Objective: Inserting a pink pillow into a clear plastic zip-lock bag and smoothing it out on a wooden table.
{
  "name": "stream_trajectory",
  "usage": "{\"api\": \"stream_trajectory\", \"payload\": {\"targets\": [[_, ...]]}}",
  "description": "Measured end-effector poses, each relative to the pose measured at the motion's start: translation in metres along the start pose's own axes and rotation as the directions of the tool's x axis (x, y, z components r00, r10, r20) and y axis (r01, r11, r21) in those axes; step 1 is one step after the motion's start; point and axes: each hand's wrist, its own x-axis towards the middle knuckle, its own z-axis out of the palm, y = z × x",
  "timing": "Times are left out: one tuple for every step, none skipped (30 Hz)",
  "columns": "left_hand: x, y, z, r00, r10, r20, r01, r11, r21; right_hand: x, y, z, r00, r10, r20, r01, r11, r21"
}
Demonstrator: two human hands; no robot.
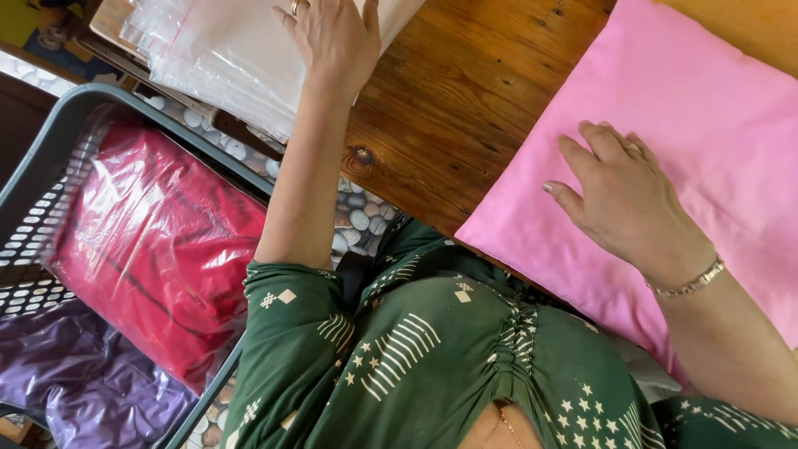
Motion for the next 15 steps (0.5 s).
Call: {"api": "stream_trajectory", "payload": {"targets": [[0.001, -0.004, 0.007, 1.000, 0.002, -0.001, -0.002, 1.000, -0.001, 0.008, -0.003, 0.001, 1.000, 0.002, -0.002, -0.002, 1.000, -0.001], [0.002, -0.008, 0.015, 0.997, -0.046, 0.064, 0.045, 0.999, 0.023, 0.017, -0.006, 0.002, 0.999, -0.032, -0.003, 0.032, 0.999, -0.009], [0.003, -0.012, 0.022, 0.987, -0.095, 0.127, 0.089, 0.995, 0.050, 0.026, -0.009, 0.003, 0.998, -0.065, -0.005, 0.065, 0.998, -0.018], [0.004, -0.013, 0.026, 0.987, -0.099, 0.126, 0.094, 0.994, 0.048, 0.032, -0.013, -0.001, 0.998, -0.069, -0.004, 0.069, 0.997, -0.022], [0.004, -0.014, 0.031, 0.995, -0.082, 0.054, 0.078, 0.994, 0.079, 0.038, -0.017, -0.004, 0.998, -0.033, 0.050, 0.032, 0.999, 0.019], [0.004, -0.016, 0.036, 0.998, -0.062, -0.015, 0.064, 0.991, 0.114, 0.044, -0.022, -0.006, 0.994, 0.000, 0.107, -0.007, 0.998, 0.061], [0.007, -0.020, 0.038, 0.998, -0.066, -0.014, 0.067, 0.991, 0.114, 0.050, -0.024, -0.009, 0.994, -0.003, 0.109, -0.003, 0.998, 0.060], [0.007, -0.023, 0.042, 0.991, -0.024, -0.134, 0.032, 0.998, 0.055, 0.055, -0.027, -0.011, 0.994, -0.010, 0.105, 0.002, 0.997, 0.081], [0.008, -0.026, 0.046, 0.967, 0.011, -0.254, -0.012, 1.000, 0.000, 0.059, -0.029, -0.013, 0.995, -0.017, 0.102, 0.007, 0.995, 0.101], [0.007, -0.026, 0.044, 0.968, 0.010, -0.250, -0.011, 1.000, -0.001, 0.062, -0.030, -0.013, 0.994, -0.016, 0.105, 0.005, 0.995, 0.102], [0.005, -0.026, 0.042, 0.958, 0.027, -0.287, -0.039, 0.999, -0.036, 0.065, -0.032, -0.013, 0.994, -0.017, 0.110, 0.006, 0.994, 0.105], [0.005, -0.026, 0.039, 0.944, 0.042, -0.327, -0.068, 0.995, -0.069, 0.068, -0.034, -0.014, 0.994, -0.020, 0.111, 0.008, 0.994, 0.107], [0.002, -0.024, 0.040, 0.944, 0.042, -0.326, -0.068, 0.995, -0.069, 0.070, -0.033, -0.011, 0.993, -0.020, 0.112, 0.008, 0.994, 0.107], [0.001, -0.021, 0.041, 0.972, 0.044, -0.231, -0.041, 0.999, 0.017, 0.072, -0.032, -0.008, 0.993, -0.026, 0.119, 0.014, 0.995, 0.102], [-0.001, -0.018, 0.042, 0.990, 0.037, -0.134, -0.023, 0.994, 0.106, 0.074, -0.030, -0.005, 0.992, -0.031, 0.125, 0.019, 0.995, 0.096]]}}
